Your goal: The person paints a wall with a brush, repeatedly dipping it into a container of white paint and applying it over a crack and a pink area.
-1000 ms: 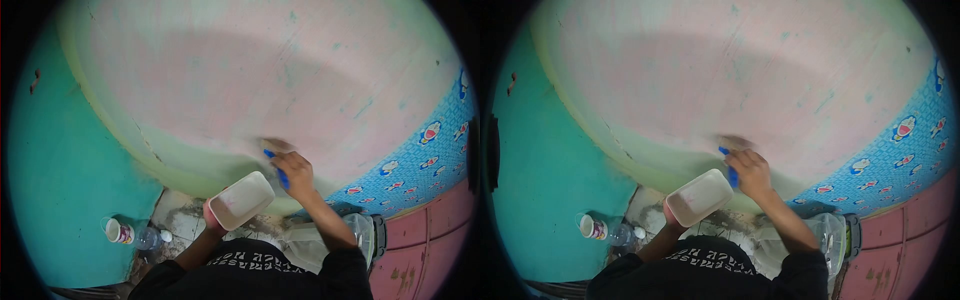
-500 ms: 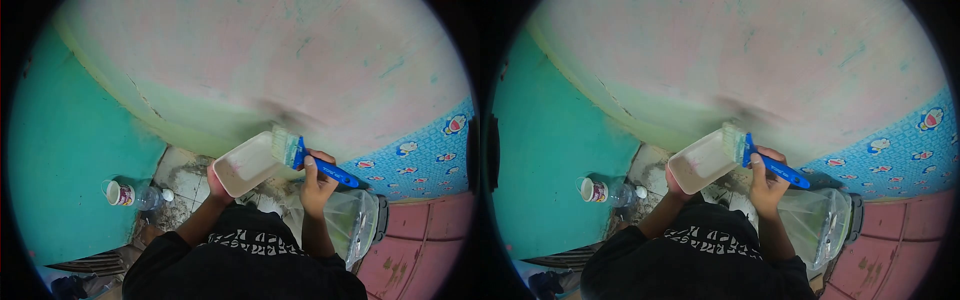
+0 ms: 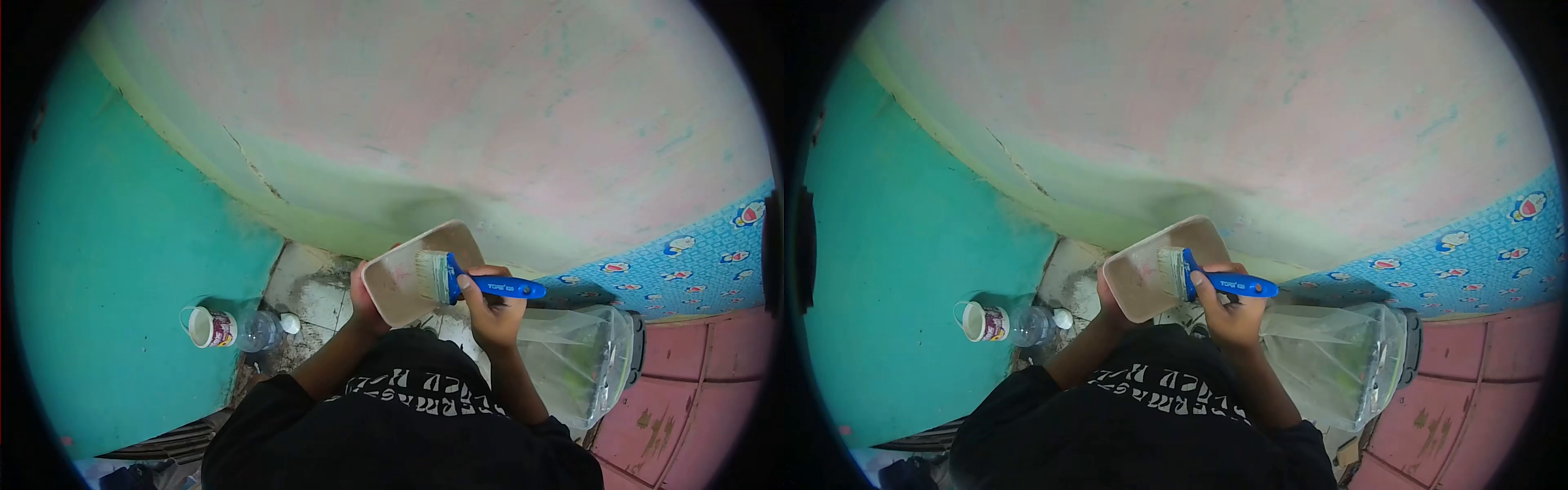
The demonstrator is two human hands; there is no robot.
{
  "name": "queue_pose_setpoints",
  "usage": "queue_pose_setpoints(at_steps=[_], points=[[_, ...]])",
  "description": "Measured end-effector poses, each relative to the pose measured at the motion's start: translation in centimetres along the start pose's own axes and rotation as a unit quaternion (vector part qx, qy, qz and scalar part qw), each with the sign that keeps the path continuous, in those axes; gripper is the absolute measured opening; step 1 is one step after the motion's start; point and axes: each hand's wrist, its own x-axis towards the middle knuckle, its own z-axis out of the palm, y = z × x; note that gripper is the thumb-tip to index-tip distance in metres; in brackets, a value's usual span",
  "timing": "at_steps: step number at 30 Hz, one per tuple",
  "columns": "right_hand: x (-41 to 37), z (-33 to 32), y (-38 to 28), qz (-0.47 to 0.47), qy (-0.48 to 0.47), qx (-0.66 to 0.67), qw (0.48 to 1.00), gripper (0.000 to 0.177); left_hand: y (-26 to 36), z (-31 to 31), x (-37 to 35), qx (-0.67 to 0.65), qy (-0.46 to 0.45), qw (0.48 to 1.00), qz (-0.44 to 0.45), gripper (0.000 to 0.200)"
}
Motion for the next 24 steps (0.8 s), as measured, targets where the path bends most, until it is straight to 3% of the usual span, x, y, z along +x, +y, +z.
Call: queue_pose_setpoints(at_steps=[2,6,9,14,19,23,24], points=[[0.1,1.5,-0.3,-0.004,0.012,0.0,1.0,0.014,1.7,0.2,-0.5,0.018,-0.02,1.0,0.01,0.072],[0.6,4.1,0.0,-0.027,0.011,-0.025,0.999,0.01,4.3,-0.9,-0.4,0.007,0.015,1.0,0.007,0.073],[0.3,6.5,0.0,0.0,0.037,-0.015,0.999,0.008,5.4,-2.3,-0.2,-0.002,-0.002,1.0,-0.004,0.074],[-0.6,8.8,1.5,0.025,-0.002,-0.071,0.997,0.015,6.7,-1.7,-1.2,-0.074,-0.037,0.995,-0.063,0.072],[-0.6,10.9,0.2,0.071,0.036,-0.088,0.993,0.014,7.6,-2.2,-2.1,-0.014,0.009,0.998,-0.062,0.072],[-0.4,12.4,0.5,-0.017,0.012,-0.151,0.988,0.016,8.1,-3.8,-1.8,0.024,-0.02,0.998,-0.049,0.074],[-0.6,12.5,0.3,0.01,0.036,-0.121,0.992,0.015,8.2,-3.8,-1.8,0.032,-0.025,0.998,-0.047,0.075]])
